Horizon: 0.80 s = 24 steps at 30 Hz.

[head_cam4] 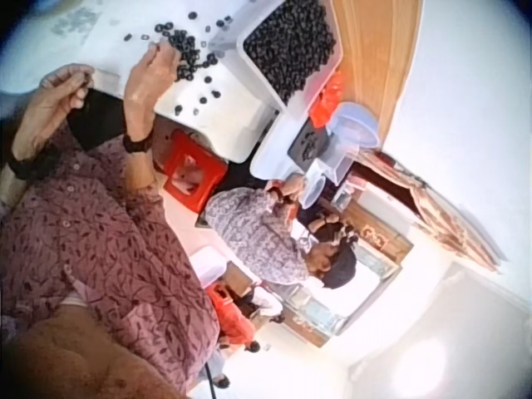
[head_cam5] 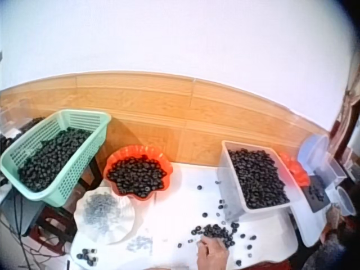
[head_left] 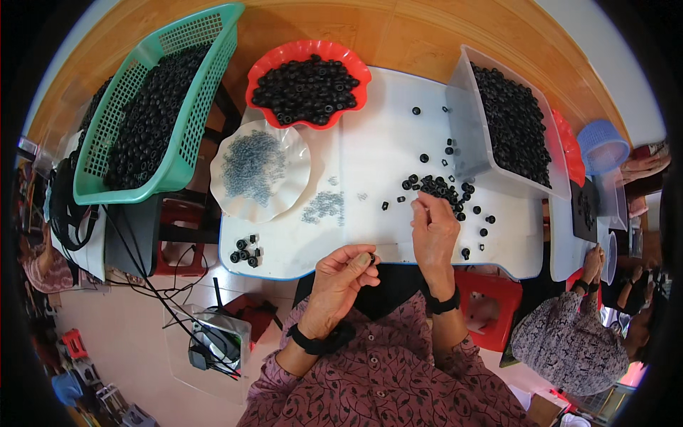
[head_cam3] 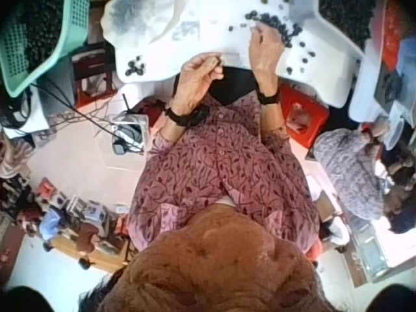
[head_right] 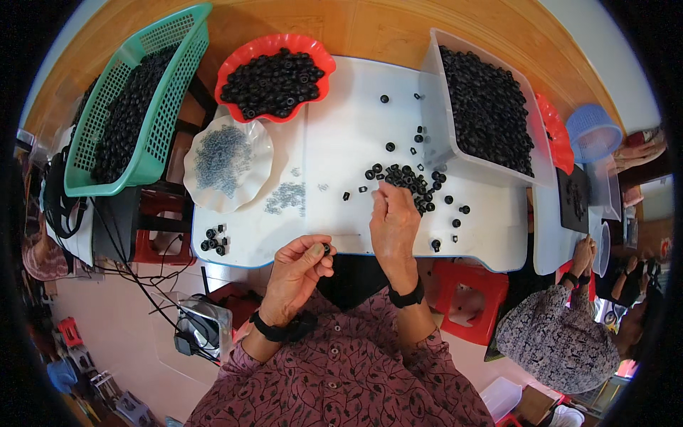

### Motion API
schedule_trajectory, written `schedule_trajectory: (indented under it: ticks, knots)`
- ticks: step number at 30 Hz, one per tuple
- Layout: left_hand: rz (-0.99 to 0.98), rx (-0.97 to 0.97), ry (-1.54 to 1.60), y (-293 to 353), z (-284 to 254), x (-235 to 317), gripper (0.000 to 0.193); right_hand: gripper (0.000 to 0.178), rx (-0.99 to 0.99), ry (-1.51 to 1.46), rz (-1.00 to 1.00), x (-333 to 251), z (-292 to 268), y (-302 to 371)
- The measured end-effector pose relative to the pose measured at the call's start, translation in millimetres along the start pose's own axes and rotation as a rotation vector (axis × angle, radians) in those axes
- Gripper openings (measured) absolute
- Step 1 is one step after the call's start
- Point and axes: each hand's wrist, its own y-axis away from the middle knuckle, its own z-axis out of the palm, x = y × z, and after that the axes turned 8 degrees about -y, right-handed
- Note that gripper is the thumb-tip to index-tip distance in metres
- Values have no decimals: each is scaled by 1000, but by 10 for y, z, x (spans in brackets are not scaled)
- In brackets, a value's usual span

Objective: Assembling small black plastic parts by inserting metal pins into them.

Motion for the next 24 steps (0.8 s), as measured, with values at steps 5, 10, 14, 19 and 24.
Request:
schedule_trajectory:
  ticks: [5, 10, 14, 19, 24]
  knots:
    - [-5, -29, 16, -30, -31, -4, 21, 12, 25, 269, -156, -6, -29, -140]
    - [1, -7, 6, -34, -12, 17, 21, 15, -66, 438, -153, 12, -3, -162]
    - [-4, -22, 16, -29, -37, 19, 21, 18, -83, 486, -165, 37, -18, -161]
    - [6, -14, 14, -4, -18, 37, 21, 23, -134, 446, -91, 22, -71, -176]
    - [9, 2, 3, 23, -20, 38, 21, 18, -126, 452, -125, 12, -47, -181]
